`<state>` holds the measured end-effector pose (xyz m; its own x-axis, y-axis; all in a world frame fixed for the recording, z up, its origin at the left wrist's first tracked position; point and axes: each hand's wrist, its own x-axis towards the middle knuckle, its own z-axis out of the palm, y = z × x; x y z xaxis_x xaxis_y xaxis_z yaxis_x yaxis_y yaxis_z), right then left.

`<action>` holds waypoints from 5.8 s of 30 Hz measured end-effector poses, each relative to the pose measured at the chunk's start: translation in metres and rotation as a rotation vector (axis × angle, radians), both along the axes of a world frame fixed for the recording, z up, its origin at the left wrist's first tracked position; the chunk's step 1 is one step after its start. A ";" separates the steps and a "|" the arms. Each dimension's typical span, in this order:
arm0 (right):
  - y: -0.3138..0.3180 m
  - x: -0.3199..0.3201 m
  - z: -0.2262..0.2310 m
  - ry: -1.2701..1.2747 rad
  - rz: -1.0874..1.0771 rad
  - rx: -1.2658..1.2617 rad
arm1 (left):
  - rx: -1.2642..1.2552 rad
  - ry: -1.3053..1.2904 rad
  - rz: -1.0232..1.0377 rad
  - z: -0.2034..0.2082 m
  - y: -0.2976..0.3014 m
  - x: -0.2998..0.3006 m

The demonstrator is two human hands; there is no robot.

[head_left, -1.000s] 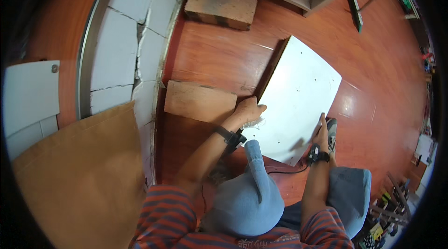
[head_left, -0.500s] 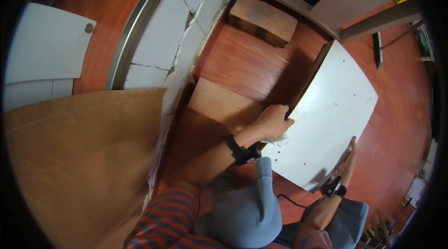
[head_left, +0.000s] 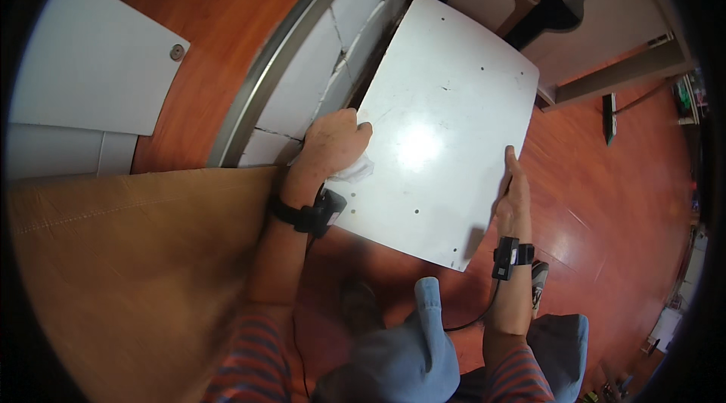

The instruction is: The person moves a white board and bricks from a corner, wipes the floor and the board with a cloth, and sweeps the area with a broom.

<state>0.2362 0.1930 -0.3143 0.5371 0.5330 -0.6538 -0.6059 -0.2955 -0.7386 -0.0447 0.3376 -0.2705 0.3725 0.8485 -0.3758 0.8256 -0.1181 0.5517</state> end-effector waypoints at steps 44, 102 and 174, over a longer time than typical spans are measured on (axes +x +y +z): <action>0.023 0.013 -0.064 0.104 0.701 0.263 | -0.531 -0.264 0.912 -0.054 -0.141 -0.048; -0.067 -0.114 -0.130 0.514 -0.061 0.206 | -0.188 -0.947 0.940 -0.102 -0.158 -0.049; -0.060 -0.108 -0.119 0.180 0.060 0.172 | -0.166 -0.413 0.483 -0.157 -0.150 -0.090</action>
<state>0.1277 0.1332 -0.4334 0.3847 0.6722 -0.6326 -0.7171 -0.2138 -0.6633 -0.1344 0.1877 -0.4279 0.1063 0.8994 -0.4240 0.4806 0.3268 0.8138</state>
